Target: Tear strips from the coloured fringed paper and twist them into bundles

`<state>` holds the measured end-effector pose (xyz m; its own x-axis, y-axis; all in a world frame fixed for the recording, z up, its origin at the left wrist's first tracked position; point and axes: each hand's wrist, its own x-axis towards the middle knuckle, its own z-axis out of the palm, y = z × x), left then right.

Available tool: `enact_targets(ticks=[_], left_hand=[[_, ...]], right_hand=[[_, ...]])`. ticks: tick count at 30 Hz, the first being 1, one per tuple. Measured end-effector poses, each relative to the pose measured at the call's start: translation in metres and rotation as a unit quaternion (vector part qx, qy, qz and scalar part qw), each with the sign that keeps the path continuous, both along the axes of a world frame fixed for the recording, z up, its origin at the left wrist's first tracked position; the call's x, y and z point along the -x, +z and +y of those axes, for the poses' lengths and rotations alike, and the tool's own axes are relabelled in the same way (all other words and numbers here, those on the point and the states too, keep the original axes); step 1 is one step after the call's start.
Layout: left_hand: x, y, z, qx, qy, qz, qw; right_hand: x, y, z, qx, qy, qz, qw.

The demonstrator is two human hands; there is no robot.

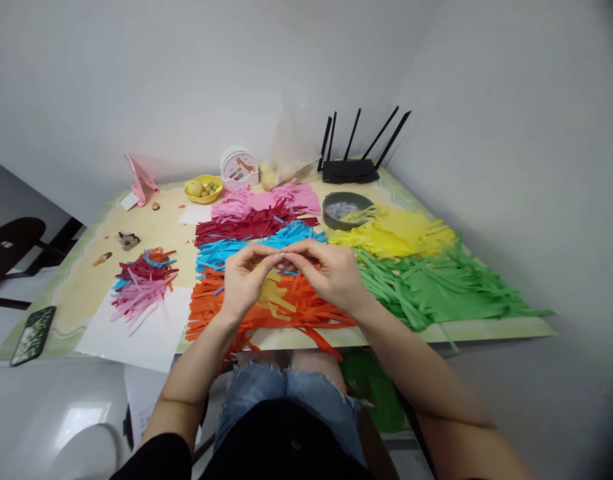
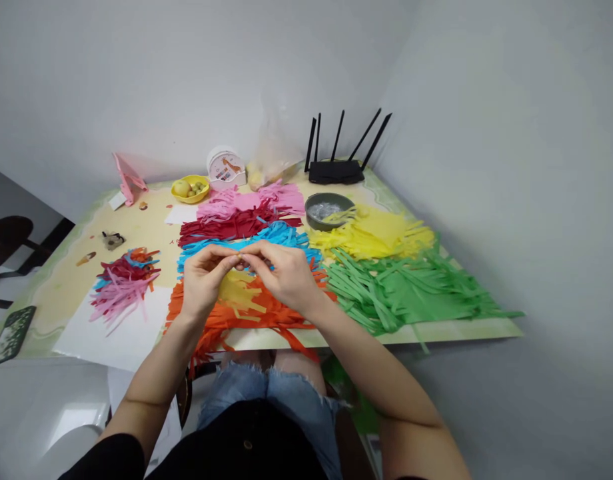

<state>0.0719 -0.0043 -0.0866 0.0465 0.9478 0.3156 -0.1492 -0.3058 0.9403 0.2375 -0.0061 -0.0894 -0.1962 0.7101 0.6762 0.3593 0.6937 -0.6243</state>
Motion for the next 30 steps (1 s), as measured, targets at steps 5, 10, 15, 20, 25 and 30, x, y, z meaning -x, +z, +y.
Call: enact_targets(ticks=[5, 10, 15, 20, 25, 30], left_hand=[[0.001, -0.006, 0.002, -0.047, 0.046, 0.039, 0.997], [0.002, -0.012, 0.002, -0.102, 0.075, 0.074, 0.989], [0.004, -0.013, 0.003, -0.112, 0.058, 0.071, 0.989], [0.005, -0.013, 0.002, -0.098, 0.081, 0.091, 0.988], [0.0, -0.016, 0.001, -0.15, 0.14, 0.117, 0.972], [-0.001, -0.017, 0.0, -0.14, 0.111, 0.096, 0.979]], right_hand=[[0.0, 0.001, 0.0, 0.022, 0.002, 0.006, 1.0], [0.0, 0.003, 0.0, 0.048, 0.026, -0.005, 0.999], [0.001, 0.004, -0.001, 0.095, 0.042, 0.021, 0.994], [0.003, 0.001, -0.002, 0.118, 0.05, 0.034, 0.991], [0.007, -0.001, 0.0, 0.133, 0.067, 0.056, 0.987], [0.009, -0.001, -0.001, 0.068, 0.011, 0.032, 0.997]])
